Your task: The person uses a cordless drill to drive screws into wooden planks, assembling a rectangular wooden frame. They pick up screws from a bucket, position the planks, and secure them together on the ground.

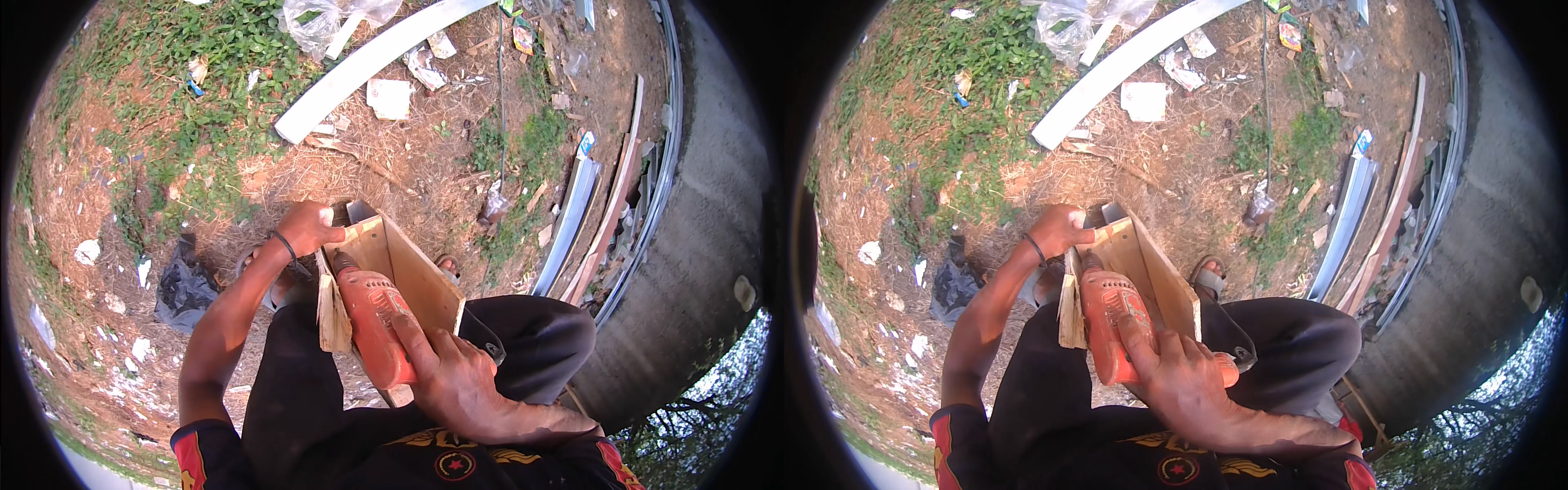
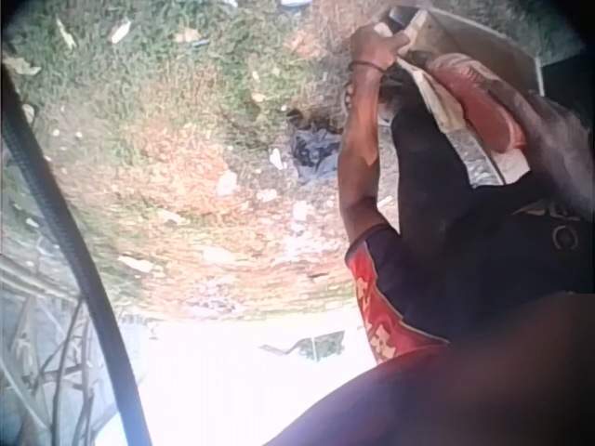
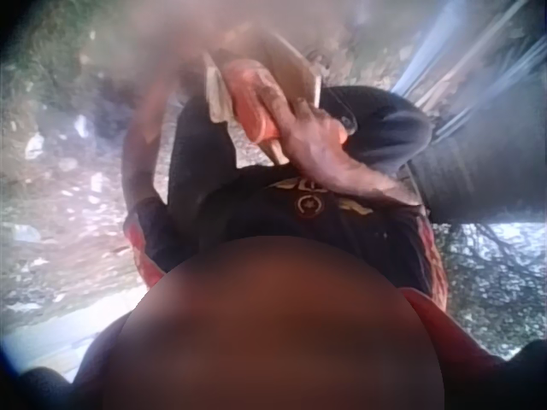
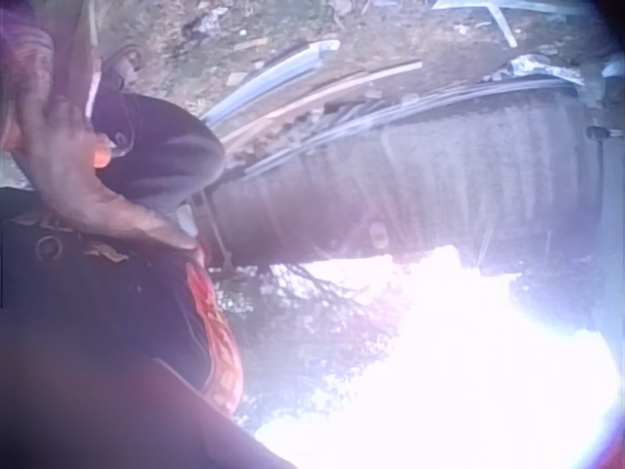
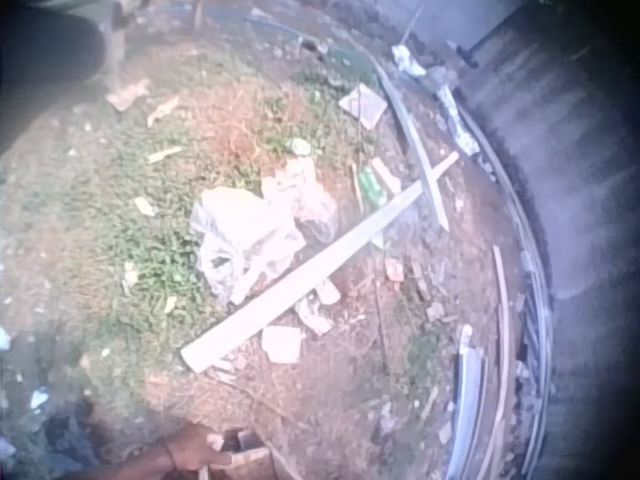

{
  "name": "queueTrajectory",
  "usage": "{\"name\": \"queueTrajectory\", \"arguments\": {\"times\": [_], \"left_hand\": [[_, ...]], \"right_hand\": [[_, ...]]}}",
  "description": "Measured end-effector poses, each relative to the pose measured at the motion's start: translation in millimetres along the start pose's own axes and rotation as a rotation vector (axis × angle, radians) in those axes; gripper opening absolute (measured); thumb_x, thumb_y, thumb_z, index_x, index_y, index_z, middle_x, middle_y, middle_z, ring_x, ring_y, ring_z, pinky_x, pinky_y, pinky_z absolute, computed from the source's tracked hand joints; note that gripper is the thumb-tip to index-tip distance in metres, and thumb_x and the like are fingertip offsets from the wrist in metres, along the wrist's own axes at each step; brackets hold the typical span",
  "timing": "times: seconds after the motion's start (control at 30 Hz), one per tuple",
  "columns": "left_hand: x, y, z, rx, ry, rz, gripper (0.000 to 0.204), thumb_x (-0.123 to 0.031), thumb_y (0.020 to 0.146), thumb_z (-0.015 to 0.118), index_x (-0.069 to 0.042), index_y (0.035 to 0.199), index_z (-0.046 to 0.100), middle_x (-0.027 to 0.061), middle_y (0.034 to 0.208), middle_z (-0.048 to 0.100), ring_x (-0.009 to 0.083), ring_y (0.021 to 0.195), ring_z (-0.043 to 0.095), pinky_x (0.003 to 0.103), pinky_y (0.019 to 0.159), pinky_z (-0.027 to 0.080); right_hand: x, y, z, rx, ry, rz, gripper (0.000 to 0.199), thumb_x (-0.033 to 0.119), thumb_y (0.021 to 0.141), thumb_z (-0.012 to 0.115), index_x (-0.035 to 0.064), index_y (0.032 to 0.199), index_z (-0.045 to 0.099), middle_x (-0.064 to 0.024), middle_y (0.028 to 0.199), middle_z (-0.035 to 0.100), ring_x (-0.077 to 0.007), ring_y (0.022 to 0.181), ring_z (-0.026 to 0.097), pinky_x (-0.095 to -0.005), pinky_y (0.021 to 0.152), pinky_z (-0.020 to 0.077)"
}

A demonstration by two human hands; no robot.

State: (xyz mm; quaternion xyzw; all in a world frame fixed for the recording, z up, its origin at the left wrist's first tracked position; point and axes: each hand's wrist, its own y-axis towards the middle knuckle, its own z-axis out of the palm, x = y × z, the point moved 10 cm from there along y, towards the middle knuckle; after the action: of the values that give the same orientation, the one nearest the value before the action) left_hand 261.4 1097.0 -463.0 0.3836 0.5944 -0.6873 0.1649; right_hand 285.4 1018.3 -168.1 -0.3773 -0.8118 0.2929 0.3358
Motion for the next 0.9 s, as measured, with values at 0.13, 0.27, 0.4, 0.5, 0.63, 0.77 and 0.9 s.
{"name": "queueTrajectory", "arguments": {"times": [0.13,0.27,0.4,0.5,0.63,0.77,0.9], "left_hand": [[-2,0,2,0.021,0.022,0.014,0.041,-0.035,0.068,0.075,0.001,0.064,0.056,0.0117,0.057,0.051,0.0189,0.052,0.045,0.036,0.051,0.04],[-1,-7,-4,-0.098,-0.112,0.039,0.039,-0.037,0.08,0.072,-0.003,0.072,0.054,-0.0001,0.06,0.044,0.0094,0.058,0.037,0.031,0.051,0.035],[9,-43,-43,-0.51,-0.475,0.013,0.04,-0.042,0.094,0.058,-0.005,0.079,0.055,-0.004,0.064,0.046,0.0088,0.061,0.039,0.029,0.056,0.036],[16,-99,-44,-0.53,-0.536,-0.245,0.047,-0.042,0.099,0.05,-0.003,0.074,0.058,-0.0004,0.064,0.049,0.0097,0.059,0.04,0.029,0.056,0.036],[-54,-163,-13,-0.113,-0.235,-0.166,0.061,-0.053,0.098,0.042,-0.001,0.072,0.06,0.007,0.06,0.055,0.0169,0.058,0.052,0.034,0.056,0.041],[-96,-186,24,0.151,0.076,-0.21,0.057,-0.058,0.089,0.054,-0.002,0.091,0.066,0.0218,0.071,0.063,0.0402,0.075,0.064,0.045,0.069,0.049],[-111,-189,47,0.029,0.152,-0.18,0.058,-0.056,0.085,0.06,0.0,0.099,0.065,0.0242,0.079,0.065,0.0418,0.081,0.064,0.047,0.072,0.05]], "right_hand": [[-14,-2,-12,0.026,0.141,0.054,0.069,0.012,0.072,0.073,0.0041,0.134,0.043,-0.0148,0.087,0.062,-0.0318,0.075,0.067,-0.0409,0.064,0.056],[-41,-21,-46,0.02,0.33,0.141,0.07,0.01,0.074,0.073,0.0027,0.135,0.041,-0.0191,0.097,0.066,-0.0343,0.082,0.069,-0.0398,0.067,0.0575],[-68,-42,-77,-0.144,0.496,0.167,0.067,0.008,0.074,0.076,-0.0012,0.131,0.043,-0.0204,0.11,0.065,-0.032,0.099,0.068,-0.0366,0.08,0.056],[-95,-52,-79,-0.272,0.66,0.174,0.068,0.012,0.074,0.077,-0.0035,0.131,0.043,-0.0186,0.117,0.062,-0.0293,0.107,0.065,-0.0366,0.09,0.0501],[-129,-58,-59,-0.408,0.835,0.187,0.069,0.012,0.076,0.076,-0.0046,0.132,0.04,-0.0169,0.12,0.057,-0.0246,0.103,0.061,-0.0341,0.09,0.0474],[-159,-66,-30,-0.459,1.148,0.31,0.058,0.006,0.079,0.066,-0.0049,0.131,0.042,-0.0124,0.105,0.064,-0.0174,0.094,0.063,-0.0314,0.083,0.0501],[-177,-85,-28,-0.489,1.032,0.297,0.057,0.003,0.079,0.064,-0.0052,0.131,0.042,-0.013,0.104,0.064,-0.0178,0.092,0.064,-0.0307,0.08,0.0516]]}}
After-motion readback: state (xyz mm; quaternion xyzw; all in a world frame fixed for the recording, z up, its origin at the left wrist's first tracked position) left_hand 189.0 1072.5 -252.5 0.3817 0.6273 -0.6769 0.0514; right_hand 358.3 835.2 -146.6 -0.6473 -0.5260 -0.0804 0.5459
